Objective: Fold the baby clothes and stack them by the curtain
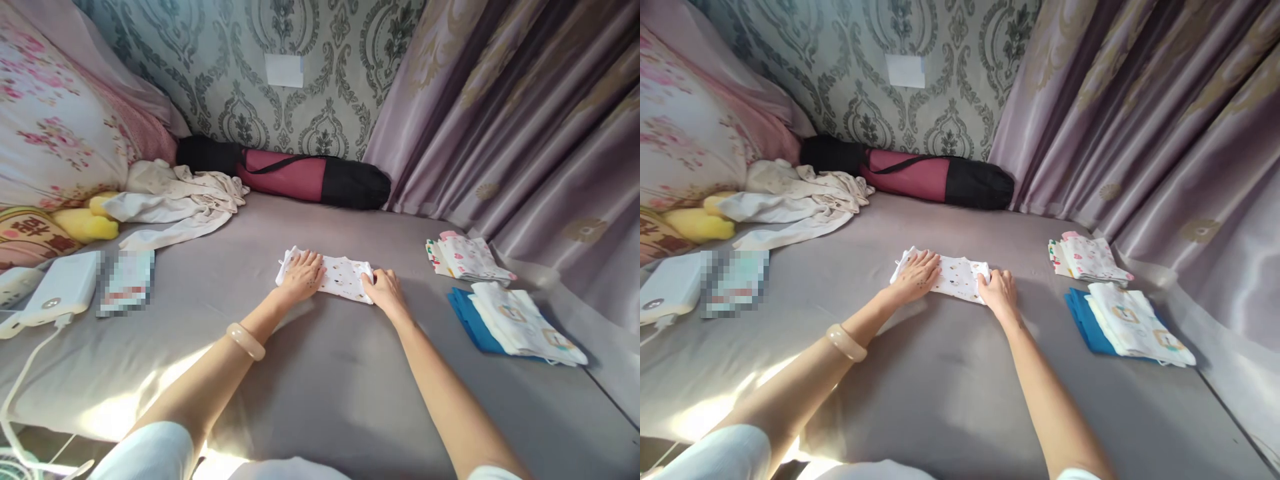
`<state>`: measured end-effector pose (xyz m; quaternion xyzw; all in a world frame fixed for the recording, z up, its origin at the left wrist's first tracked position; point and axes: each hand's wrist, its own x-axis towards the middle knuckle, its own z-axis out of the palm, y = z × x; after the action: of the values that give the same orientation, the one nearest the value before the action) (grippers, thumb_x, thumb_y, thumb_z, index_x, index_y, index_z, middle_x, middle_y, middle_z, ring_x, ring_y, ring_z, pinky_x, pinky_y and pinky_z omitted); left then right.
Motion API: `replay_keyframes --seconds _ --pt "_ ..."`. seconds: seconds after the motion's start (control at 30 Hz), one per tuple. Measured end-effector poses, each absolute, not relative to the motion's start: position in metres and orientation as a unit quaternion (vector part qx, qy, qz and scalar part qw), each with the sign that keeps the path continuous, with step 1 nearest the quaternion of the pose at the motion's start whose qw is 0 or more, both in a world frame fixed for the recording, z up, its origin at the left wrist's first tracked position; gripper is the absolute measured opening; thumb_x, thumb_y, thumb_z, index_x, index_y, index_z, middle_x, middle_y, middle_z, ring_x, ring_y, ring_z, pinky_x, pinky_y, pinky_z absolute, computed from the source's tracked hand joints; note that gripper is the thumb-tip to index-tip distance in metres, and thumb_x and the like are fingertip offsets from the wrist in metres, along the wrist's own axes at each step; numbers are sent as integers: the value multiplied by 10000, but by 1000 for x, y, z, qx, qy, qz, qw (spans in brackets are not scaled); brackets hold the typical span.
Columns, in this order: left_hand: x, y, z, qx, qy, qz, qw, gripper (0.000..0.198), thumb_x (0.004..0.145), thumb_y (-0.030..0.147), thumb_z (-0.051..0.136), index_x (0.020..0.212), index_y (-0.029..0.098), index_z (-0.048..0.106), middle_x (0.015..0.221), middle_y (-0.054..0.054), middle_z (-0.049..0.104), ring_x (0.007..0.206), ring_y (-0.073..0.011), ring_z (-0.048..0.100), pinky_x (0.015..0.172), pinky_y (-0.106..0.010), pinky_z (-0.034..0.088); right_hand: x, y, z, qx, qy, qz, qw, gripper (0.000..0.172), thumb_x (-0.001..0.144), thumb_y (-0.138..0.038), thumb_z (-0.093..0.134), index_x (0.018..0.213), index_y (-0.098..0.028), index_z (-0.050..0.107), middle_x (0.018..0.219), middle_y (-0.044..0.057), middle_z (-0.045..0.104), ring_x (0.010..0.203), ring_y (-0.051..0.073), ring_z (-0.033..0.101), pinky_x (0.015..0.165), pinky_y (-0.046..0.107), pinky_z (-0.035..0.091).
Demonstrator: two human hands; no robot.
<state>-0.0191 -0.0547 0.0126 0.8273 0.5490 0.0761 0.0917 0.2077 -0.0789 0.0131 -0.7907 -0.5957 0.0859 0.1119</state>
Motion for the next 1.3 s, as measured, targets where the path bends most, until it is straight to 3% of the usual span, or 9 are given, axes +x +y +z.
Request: replay_keyframes --seconds 0.2,0.33,0.43,0.57,0.93,1.03,1.13,1.23,1.3 --pt "-9 -51 4 819 557 85 111 569 1011 402 178 1489 161 373 1554 -99 372 1470 -284 241 1194 -476 199 201 -62 8 -797 -554 167 175 314 838 -348 539 1068 -155 629 1125 159 658 1065 296 631 865 361 500" --pt "-10 -52 5 815 559 76 134 611 1011 428 145 1521 132 306 1581 -101 315 1487 -284 181 1207 -485 145 200 -56 10 -774 -491 253 310 191 797 -256 558 957 -159 597 869 99 698 837 246 687 698 319 539" --pt "-10 -53 6 813 561 74 139 602 1010 427 145 1528 156 288 1589 -94 298 1491 -292 163 1197 -546 110 195 -56 22 -715 -382 381 444 215 761 -207 602 964 -175 536 695 16 660 626 187 669 557 278 536" --pt "-10 -51 5 813 559 77 145 587 1003 417 192 1525 169 296 1592 -106 289 1486 -315 168 1178 -591 104 178 -59 45 -626 -350 428 550 260 715 -181 657 914 -207 491 653 -26 657 540 150 642 497 234 513" --pt "-10 -46 4 829 537 68 137 585 924 276 396 1497 176 342 1551 -155 338 1456 -382 201 1137 -649 138 105 -41 46 -589 -448 448 502 412 752 -221 608 1142 -152 494 860 46 716 711 175 699 562 233 533" --pt "-20 -45 9 840 518 74 143 600 901 268 443 1489 203 350 1530 -128 372 1439 -345 257 1152 -576 194 95 -34 41 -600 -467 437 481 430 767 -225 589 1181 -136 512 912 69 721 745 184 705 592 252 554" --pt "-41 -47 16 838 526 111 96 472 920 241 416 1384 189 485 1479 -124 428 1400 -293 321 1144 -477 252 92 -29 40 -619 -487 409 461 425 778 -243 591 1188 -140 543 914 74 728 729 186 704 595 263 563" --pt "-64 -53 20 805 579 115 53 349 923 251 420 1177 158 640 1360 -168 504 1286 -322 410 1039 -458 364 85 -25 39 -625 -517 393 433 417 793 -267 593 1194 -153 561 905 70 732 699 186 701 588 275 569" --pt "-75 -54 19 775 616 114 77 340 915 278 437 1150 179 662 1261 -164 549 1170 -318 478 951 -438 417 76 -25 37 -620 -557 374 407 398 806 -283 586 1185 -163 571 911 68 735 706 187 704 609 283 573"
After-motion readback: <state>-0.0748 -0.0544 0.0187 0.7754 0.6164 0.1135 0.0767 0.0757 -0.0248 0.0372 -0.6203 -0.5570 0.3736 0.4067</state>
